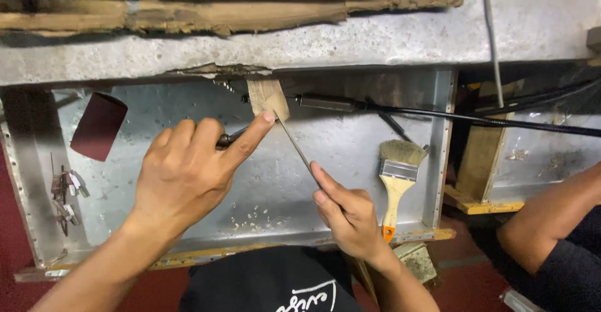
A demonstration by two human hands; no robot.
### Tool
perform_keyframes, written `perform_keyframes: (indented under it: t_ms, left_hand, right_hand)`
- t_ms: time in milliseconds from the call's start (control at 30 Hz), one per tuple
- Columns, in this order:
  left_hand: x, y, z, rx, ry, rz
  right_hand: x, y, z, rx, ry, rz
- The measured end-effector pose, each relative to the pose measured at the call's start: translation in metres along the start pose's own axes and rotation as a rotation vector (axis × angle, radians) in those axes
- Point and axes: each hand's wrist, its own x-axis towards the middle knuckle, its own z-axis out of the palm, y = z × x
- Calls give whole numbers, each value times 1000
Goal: Filing and shaping a small metal jewelry component using a hand file and pliers at a workbench.
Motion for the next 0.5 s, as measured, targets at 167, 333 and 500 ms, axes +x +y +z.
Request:
perform_keyframes:
  t_ms: [167,333,500]
  left_hand:
    - [3,1,-5,44,-4,0]
    - [2,1,-4,28,-24,4]
    - [5,0,-6,47,-2,0]
  right_hand:
    - [17,-10,0,-255,-24,-95]
    - [1,-5,1,65,-17,65]
    - [19,-10,7,-402,31,-227]
